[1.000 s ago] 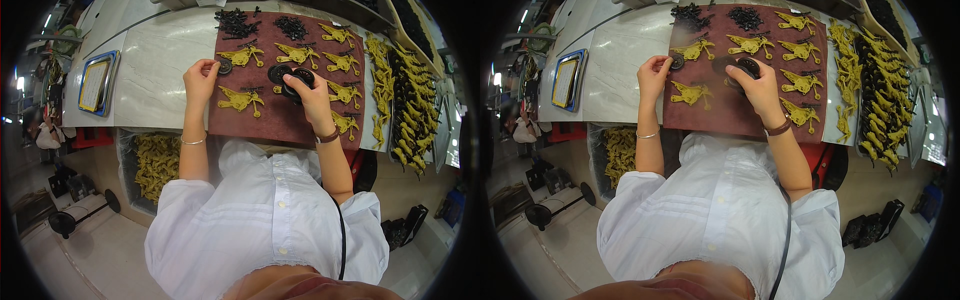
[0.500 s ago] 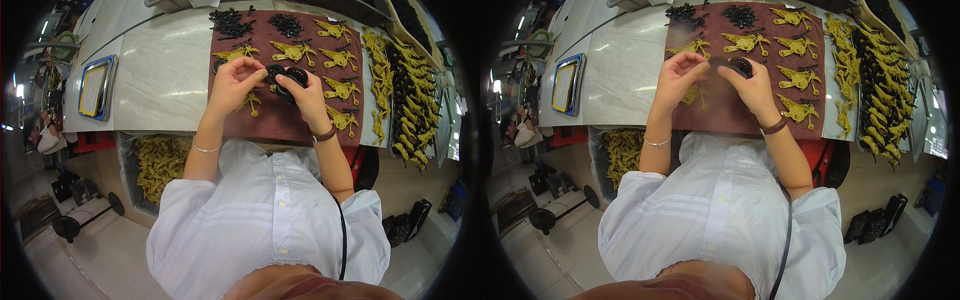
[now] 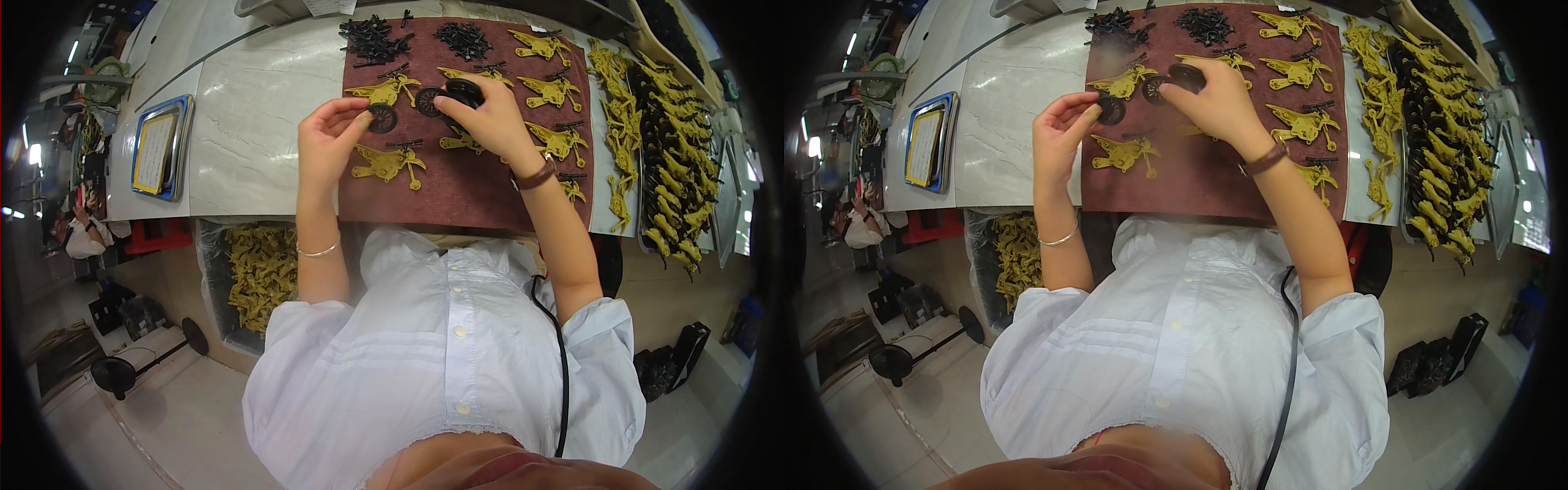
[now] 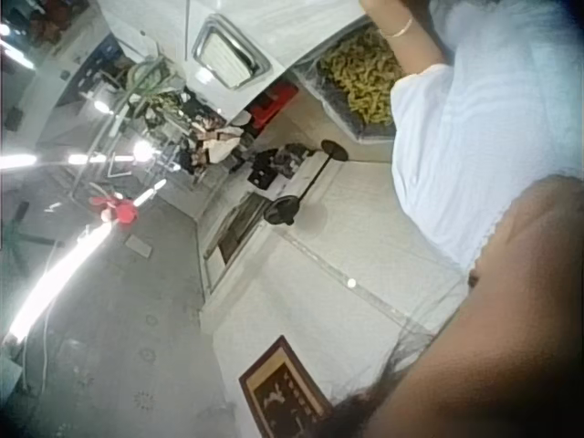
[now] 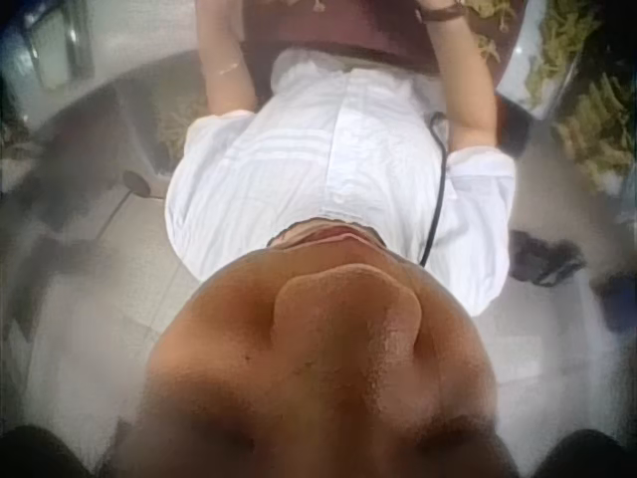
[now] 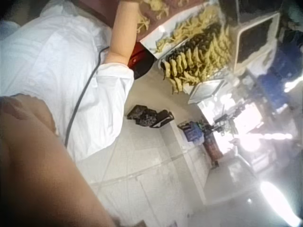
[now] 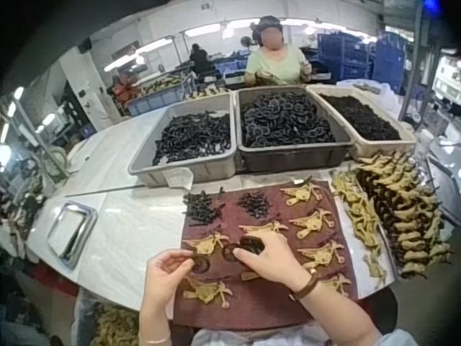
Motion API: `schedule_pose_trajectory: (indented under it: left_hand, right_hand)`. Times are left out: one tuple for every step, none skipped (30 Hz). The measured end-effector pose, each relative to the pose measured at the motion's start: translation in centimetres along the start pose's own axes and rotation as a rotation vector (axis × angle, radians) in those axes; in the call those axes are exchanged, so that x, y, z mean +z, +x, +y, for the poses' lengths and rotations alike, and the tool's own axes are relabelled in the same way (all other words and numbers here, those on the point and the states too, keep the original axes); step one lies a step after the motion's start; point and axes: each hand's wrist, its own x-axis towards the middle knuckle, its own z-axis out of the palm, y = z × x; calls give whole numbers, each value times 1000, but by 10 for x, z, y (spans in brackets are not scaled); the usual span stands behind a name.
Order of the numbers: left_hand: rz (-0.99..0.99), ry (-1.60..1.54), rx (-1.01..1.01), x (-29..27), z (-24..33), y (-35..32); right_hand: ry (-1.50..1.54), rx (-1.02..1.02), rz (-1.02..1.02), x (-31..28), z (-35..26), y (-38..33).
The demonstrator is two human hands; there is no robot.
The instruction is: The person wipes their hands with a tissue, places toy motorcycle frames onto the mat, and attaches small black parts and wheels onto each frame by hand.
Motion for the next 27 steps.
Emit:
schedule_pose_trajectory:
  left_hand:
    - [-9, 73, -24, -11, 5, -7]
    - [-6, 70, -26, -21, 5, -12]
    - [-31, 142, -67, -31, 7, -19]
    - [-58, 213, -109, -38, 9, -25]
    - [-66, 223, -127, -44, 8, -30]
    - [-57, 222, -128, -47, 5, -33]
    - [-83, 238, -158, -50, 2, -35]
    - [-101, 254, -191, -53, -2, -39]
    - [-98, 241, -180, -54, -9, -41]
    - [-89, 241, -184, -55, -13, -43]
    - [-83, 271, -199, -55, -18, -44]
    - [-80, 300, -214, -55, -22, -44]
    - [-77, 298, -217, -55, -25, -44]
    - [-53, 319, -220, -56, -28, -44]
    - [-28, 340, -223, -56, -30, -45]
    - [-27, 337, -227, -54, -31, -46]
    - [-2, 351, -216, -51, -29, -46]
    - [23, 365, -205, -49, -28, -46]
    - [24, 364, -207, -47, -29, -46]
    - [12, 393, -205, -46, -30, -45]
    - [-1, 423, -204, -45, -30, -45]
    - [0, 423, -204, -43, -29, -45]
    - [13, 444, -207, -42, -28, -45]
    - [26, 466, -209, -40, -27, -45]
    - [24, 465, -210, -38, -26, -45]
    - [40, 489, -203, -37, -24, -46]
    - [55, 513, -196, -36, -22, -46]
  right_hand:
    - [-134, -62, -64, 3, -1, 8]
    - [-270, -121, -128, 7, -2, 16]
    - [-325, -57, -222, 8, -12, 22]
    - [-324, -60, -227, 11, -7, 27]
    - [-387, -93, -241, 17, -3, 33]
    - [-449, -125, -253, 21, 0, 36]
    - [-474, -117, -246, 21, 2, 37]
    - [-471, -124, -258, 25, 1, 38]
    - [-522, -103, -251, 27, 2, 39]
    - [-574, -80, -242, 29, 2, 39]
    - [-605, -98, -216, 31, 1, 38]
    - [-606, -98, -222, 33, 0, 39]
    - [-660, -52, -230, 35, -2, 40]
    - [-716, -5, -238, 35, -3, 41]
    - [-718, -4, -242, 35, -6, 40]
    - [-719, -9, -234, 34, -9, 39]
    - [-720, -14, -224, 34, -10, 38]
    - [-721, -14, -226, 33, -7, 39]
    - [-711, -57, -188, 33, 0, 40]
    - [-701, -100, -148, 32, 3, 40]
    - [-701, -101, -150, 32, 4, 39]
    - [-698, -100, -135, 31, 4, 39]
    - [-695, -100, -121, 31, 5, 38]
    - [-696, -99, -122, 29, 4, 37]
    - [-650, -93, -99, 25, 0, 35]
    - [-602, -90, -78, 22, -3, 34]
    - [-602, -90, -79, 17, -3, 33]
